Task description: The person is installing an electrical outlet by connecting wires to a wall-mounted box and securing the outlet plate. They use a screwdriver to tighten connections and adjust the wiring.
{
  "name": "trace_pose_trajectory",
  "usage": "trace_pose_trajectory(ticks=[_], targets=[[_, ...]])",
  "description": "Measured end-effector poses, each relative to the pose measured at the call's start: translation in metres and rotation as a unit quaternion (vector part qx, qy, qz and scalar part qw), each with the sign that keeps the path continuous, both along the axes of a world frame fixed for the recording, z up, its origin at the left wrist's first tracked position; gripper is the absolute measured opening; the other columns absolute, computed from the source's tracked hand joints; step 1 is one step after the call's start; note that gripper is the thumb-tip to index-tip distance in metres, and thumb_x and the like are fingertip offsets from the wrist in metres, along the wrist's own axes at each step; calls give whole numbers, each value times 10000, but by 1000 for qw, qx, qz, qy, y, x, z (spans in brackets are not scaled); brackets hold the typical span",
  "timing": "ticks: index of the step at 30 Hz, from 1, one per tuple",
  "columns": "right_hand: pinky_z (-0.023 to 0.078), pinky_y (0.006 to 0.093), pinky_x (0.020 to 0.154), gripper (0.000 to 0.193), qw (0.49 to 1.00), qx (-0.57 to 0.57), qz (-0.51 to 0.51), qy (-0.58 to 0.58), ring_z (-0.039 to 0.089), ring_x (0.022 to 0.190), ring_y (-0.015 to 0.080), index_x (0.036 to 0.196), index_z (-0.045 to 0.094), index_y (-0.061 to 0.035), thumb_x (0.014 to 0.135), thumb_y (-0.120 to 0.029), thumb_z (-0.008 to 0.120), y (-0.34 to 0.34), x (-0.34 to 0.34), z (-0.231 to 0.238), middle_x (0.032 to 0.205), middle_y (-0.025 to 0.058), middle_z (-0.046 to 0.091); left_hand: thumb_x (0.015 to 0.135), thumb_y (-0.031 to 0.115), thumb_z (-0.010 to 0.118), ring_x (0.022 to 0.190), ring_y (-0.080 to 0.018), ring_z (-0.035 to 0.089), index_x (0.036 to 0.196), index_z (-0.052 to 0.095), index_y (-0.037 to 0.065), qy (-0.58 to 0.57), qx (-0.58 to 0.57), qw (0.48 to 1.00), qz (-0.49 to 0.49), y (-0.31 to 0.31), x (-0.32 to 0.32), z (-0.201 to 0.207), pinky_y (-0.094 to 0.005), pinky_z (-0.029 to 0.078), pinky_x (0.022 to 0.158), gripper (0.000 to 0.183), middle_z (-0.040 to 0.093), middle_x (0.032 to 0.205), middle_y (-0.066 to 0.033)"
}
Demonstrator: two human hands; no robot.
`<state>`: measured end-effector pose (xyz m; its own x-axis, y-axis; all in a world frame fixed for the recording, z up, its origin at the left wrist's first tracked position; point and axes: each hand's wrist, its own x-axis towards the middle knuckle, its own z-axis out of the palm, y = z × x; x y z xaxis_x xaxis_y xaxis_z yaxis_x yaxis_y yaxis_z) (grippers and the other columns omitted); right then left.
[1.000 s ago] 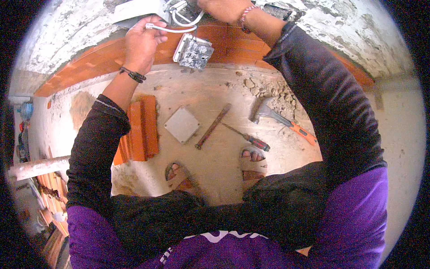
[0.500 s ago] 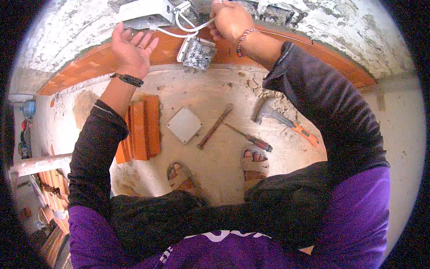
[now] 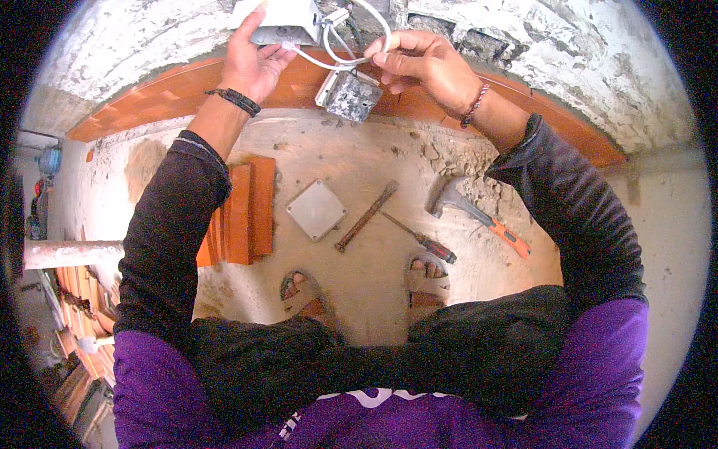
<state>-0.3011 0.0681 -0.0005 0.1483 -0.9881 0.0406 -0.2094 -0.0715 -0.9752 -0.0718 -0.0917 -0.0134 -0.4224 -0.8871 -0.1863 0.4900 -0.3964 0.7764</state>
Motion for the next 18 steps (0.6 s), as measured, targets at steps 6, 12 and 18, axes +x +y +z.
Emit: trace_pose_trajectory(ticks=[6,12,18], targets=[[512,264,795,264,999,-48,-23,0,608,859,95,1197,648,-106,964,-216,593,-24,6,21,1005,-6,654,884,381,695,1219,-274,427,1355,474,88,7,-61,998,-22,-1,10,-17,-405,344,1078,597,446,1335,-166],[499,267,873,364,994,-101,-17,44,582,1019,95,1308,569,-96,954,-179,586,-51,5,20,1210,12,587,889,302,702,1218,-290,456,1333,501,90,36,-100,994,-26,4,14,-23,-445,366,1111,532,446,1316,-187],[424,292,986,373,981,-152,-23,117,540,1126,135,1296,565,-90,936,-159,633,-60,26,17,1235,26,571,843,465,697,1365,-287,313,1413,448,146,17,-63,997,-47,17,4,10,-414,135,1176,699,379,1483,-72]])
